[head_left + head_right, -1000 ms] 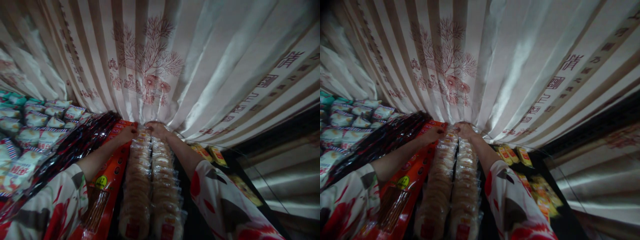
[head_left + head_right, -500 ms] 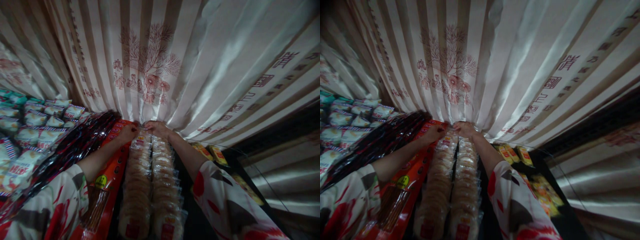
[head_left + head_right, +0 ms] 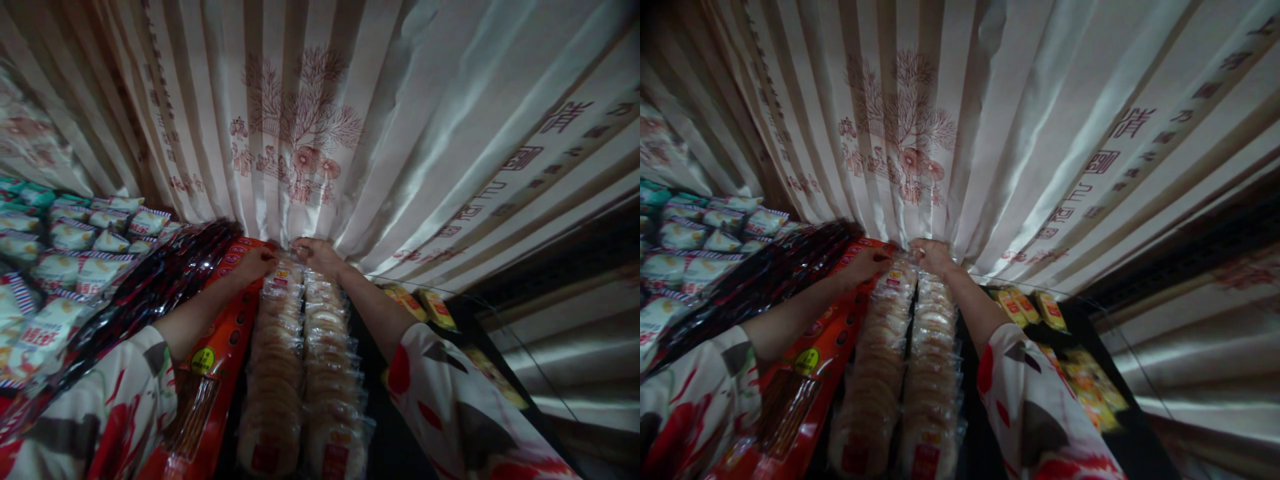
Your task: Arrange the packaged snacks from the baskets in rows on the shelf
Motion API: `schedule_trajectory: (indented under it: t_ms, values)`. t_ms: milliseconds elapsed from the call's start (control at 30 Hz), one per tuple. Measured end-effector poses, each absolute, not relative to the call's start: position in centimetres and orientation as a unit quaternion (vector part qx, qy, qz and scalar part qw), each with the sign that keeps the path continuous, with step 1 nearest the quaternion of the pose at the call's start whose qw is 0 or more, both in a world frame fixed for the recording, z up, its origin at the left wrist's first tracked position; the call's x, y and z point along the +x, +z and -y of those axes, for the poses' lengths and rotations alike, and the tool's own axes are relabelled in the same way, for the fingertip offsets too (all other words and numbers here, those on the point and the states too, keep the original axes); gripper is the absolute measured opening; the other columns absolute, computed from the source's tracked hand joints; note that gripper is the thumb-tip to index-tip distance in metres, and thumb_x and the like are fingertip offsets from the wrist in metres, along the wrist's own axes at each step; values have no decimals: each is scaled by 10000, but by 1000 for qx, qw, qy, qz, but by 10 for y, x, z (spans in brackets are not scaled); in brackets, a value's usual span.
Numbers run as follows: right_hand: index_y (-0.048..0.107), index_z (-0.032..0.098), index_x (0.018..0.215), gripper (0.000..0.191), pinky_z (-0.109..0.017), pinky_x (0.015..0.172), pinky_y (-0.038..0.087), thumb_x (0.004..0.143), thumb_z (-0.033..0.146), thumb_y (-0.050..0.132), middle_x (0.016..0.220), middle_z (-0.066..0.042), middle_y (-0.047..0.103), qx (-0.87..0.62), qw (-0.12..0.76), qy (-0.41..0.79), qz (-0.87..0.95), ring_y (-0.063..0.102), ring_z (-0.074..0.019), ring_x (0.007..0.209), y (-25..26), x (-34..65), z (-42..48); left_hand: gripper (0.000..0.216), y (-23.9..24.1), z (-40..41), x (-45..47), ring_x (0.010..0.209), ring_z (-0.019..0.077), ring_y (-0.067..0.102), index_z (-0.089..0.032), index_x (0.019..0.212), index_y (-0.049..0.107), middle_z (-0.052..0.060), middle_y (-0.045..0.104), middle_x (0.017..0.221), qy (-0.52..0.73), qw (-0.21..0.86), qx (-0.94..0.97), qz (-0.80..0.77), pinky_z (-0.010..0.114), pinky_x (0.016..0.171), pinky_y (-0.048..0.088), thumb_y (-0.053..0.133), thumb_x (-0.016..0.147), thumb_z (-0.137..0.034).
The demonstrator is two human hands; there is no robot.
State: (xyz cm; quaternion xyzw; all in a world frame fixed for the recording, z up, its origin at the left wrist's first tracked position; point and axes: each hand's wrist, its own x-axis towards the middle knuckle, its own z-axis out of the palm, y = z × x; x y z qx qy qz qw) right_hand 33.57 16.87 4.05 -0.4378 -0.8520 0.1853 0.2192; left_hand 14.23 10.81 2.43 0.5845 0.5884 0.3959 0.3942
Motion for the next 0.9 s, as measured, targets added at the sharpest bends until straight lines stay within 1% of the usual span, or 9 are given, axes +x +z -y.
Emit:
schedule_trajectory:
  t_ms: [100,167,233,367,467,600,667,767,900]
  values:
    - [703,202,930,163,-273,875,451,816,250,596,937,-35,703,-370,230,155,887,619,-164,927,48,335,-161,118,26,-106,142,566,102,523,-136,691,624,-26,592,584,416,418,567,-575,214,556,421,622,645,-245]
    - [718,217,867,136,-263,839,453,770,297,664,842,-20,706,-341,217,136,904,621,-162,874,48,335,-157,87,26,-106,143,556,94,510,-140,654,603,-38,567,559,425,409,566,-576,205,545,411,622,642,-224]
    - [721,214,855,136,-252,782,460,735,275,702,784,-15,700,-346,210,126,906,621,-152,796,46,334,-155,75,25,-107,145,548,90,502,-145,635,591,-46,552,548,430,394,569,-581,200,535,403,621,643,-213]
    - [722,186,823,89,-249,742,458,766,181,654,751,-27,690,-362,222,125,897,606,-141,732,43,333,-149,60,22,-106,148,561,93,512,-151,653,587,-43,555,561,442,380,562,-587,197,539,412,617,664,-202]
    - [719,181,842,104,-267,771,452,789,198,632,776,-39,680,-353,241,109,897,602,-153,772,48,334,-137,85,26,-98,145,576,95,524,-149,742,591,-33,573,606,449,390,551,-585,203,557,424,605,689,-214]
    - [712,189,859,119,-288,804,436,808,243,620,789,-43,674,-354,259,81,895,592,-164,807,56,340,-113,140,33,-83,135,615,116,535,-159,765,584,-21,587,654,453,334,561,-607,223,582,417,583,701,-283]
    - [710,212,861,129,-275,773,438,821,278,607,775,-30,676,-366,232,90,896,596,-160,794,58,344,-103,180,34,-75,130,620,131,534,-162,731,597,-18,582,638,432,327,580,-608,234,578,403,578,701,-338]
    - [707,236,869,141,-245,689,437,828,303,590,763,-11,690,-406,166,115,891,616,-149,747,60,346,-91,258,31,-66,127,602,136,519,-156,670,611,-11,576,609,375,370,624,-577,241,562,382,568,702,-409]
    - [703,231,825,102,-224,619,424,804,259,607,772,4,702,-430,131,128,884,625,-136,689,61,342,-82,238,27,-59,128,593,126,504,-162,634,613,-17,581,600,343,395,650,-551,232,563,379,577,677,-393]
